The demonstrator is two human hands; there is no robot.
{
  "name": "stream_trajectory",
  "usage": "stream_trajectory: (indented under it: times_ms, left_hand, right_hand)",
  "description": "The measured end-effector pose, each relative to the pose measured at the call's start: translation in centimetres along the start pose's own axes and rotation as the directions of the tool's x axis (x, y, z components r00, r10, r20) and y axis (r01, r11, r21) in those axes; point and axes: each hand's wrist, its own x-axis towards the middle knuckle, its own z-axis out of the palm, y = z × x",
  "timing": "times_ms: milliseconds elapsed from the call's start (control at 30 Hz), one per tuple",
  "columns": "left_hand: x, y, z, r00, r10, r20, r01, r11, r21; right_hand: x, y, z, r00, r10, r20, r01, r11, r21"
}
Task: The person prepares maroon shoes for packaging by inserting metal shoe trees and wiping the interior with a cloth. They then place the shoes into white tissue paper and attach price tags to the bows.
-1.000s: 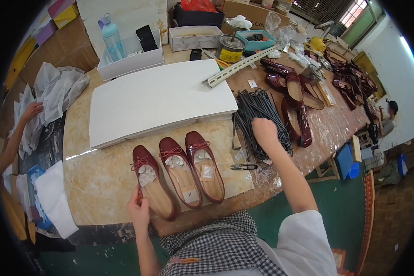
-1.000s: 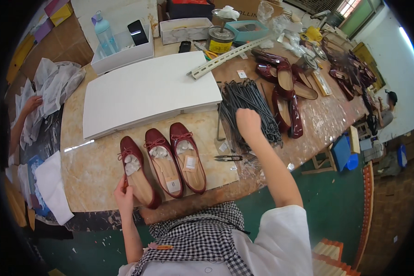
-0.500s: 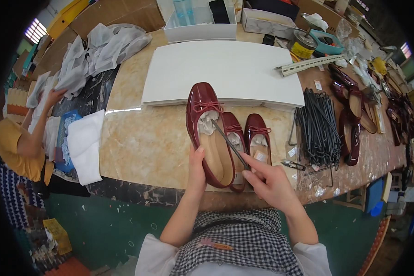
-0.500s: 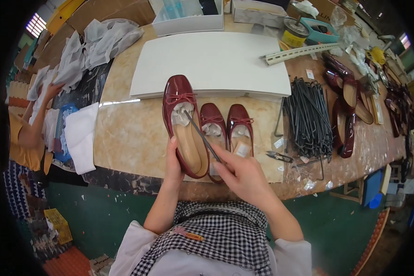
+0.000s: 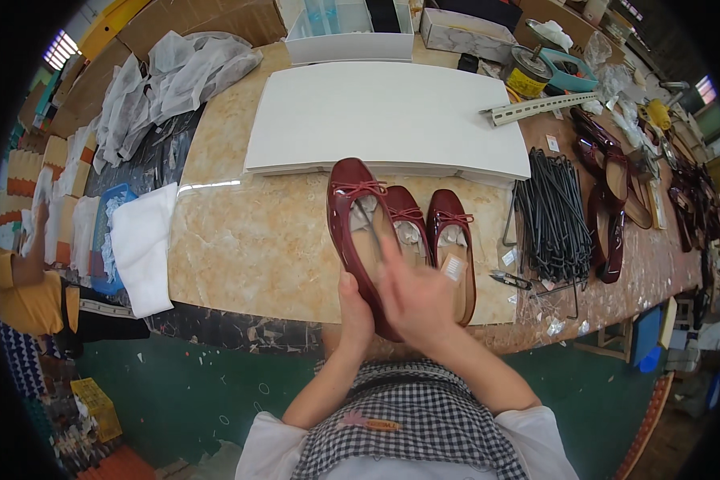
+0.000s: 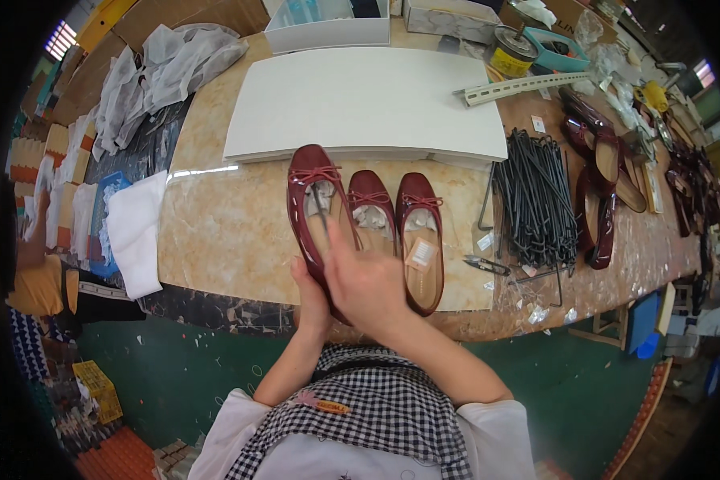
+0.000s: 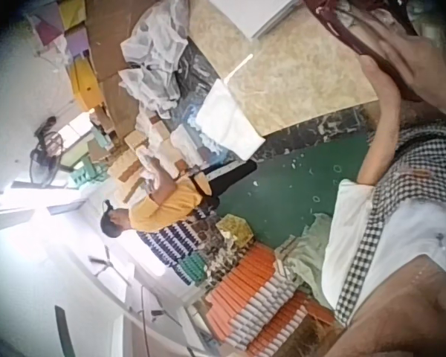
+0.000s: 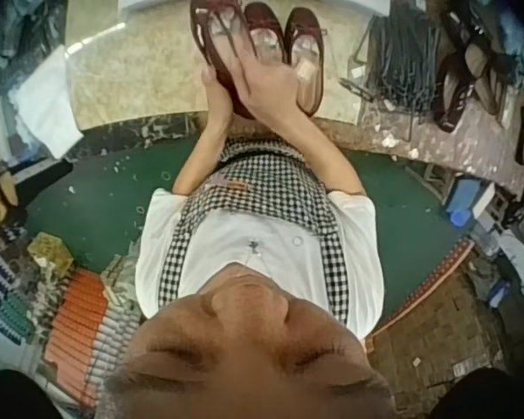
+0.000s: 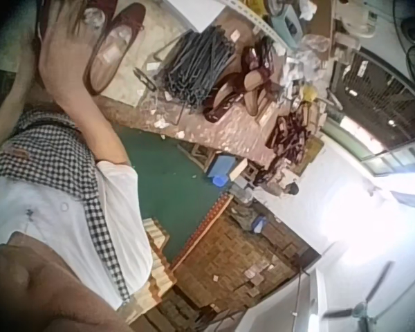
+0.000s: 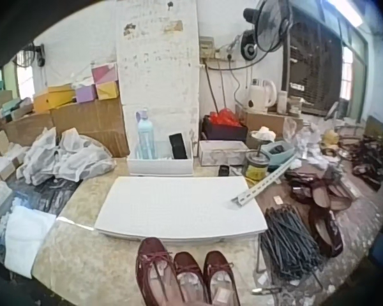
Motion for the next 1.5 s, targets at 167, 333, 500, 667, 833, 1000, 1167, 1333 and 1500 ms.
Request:
stream_trajectory:
  times_ms: [167,333,500,667,833,1000,1167,1333,1500]
  left_hand:
    - [0.7,-4.9,-4.4,0.991,-0.024,-0.135,0.037,0.995,0.097]
    - [2.1,1.8,-7.9,0.978,-0.178,-0.111,0.202,0.943,0.264]
    - [3.3,5.6,-5.8,0.793,0.583,0.176,-0.226,0.013,0.974]
    - [3.0,1.4,-0.2,0.977,-0.053,0.209,-0.144,0.558,0.817]
    - [2.0,1.5,-0.8,0.841,-0.434,0.321,0.491,0.863,-0.119]
    - [2.4,-0.1,-1.1,0.822,-0.431,0.372,0.565,0.695,-0.445]
    - [3.2,1.7,-1.2,0.930,-0.329,0.163,0.359,0.908,-0.218]
    - [3.2,0.1,-1.9,0.982,-0.186,0.040,0.189,0.979,-0.082]
    - [2.7,2.2,-0.6,0.993,-0.011,0.118,0.003,0.998,0.067]
  right_hand:
    - [-0.9,0.4,0.1,0.907,0.223,0.358,-0.138,0.959,-0.248]
    - [-0.2,5.9,-4.1,0.916,0.270,0.296,-0.336,0.921,0.197]
    - [0.7,23.5,-6.2,0.847,0.492,-0.200,-0.504,0.624,-0.597]
    - [0.8,21.9,-8.1,0.779,0.609,-0.148,-0.615,0.697,-0.370]
    - [-1.0,13.8,-10.9,0.781,0.593,-0.195,-0.612,0.789,-0.051]
    - [0.1,5.3,-7.4,0.816,0.500,0.291,-0.550,0.826,0.121]
    - [-0.8,5.3,-6.1,0.942,0.115,0.315,-0.201,0.945,0.258]
    - [0.3,1.7,-7.1,0.719,0.364,0.593,-0.610,0.739,0.286]
    - [0.4,1.4,-5.7,0.833,0.281,0.477,-0.457,0.836,0.304]
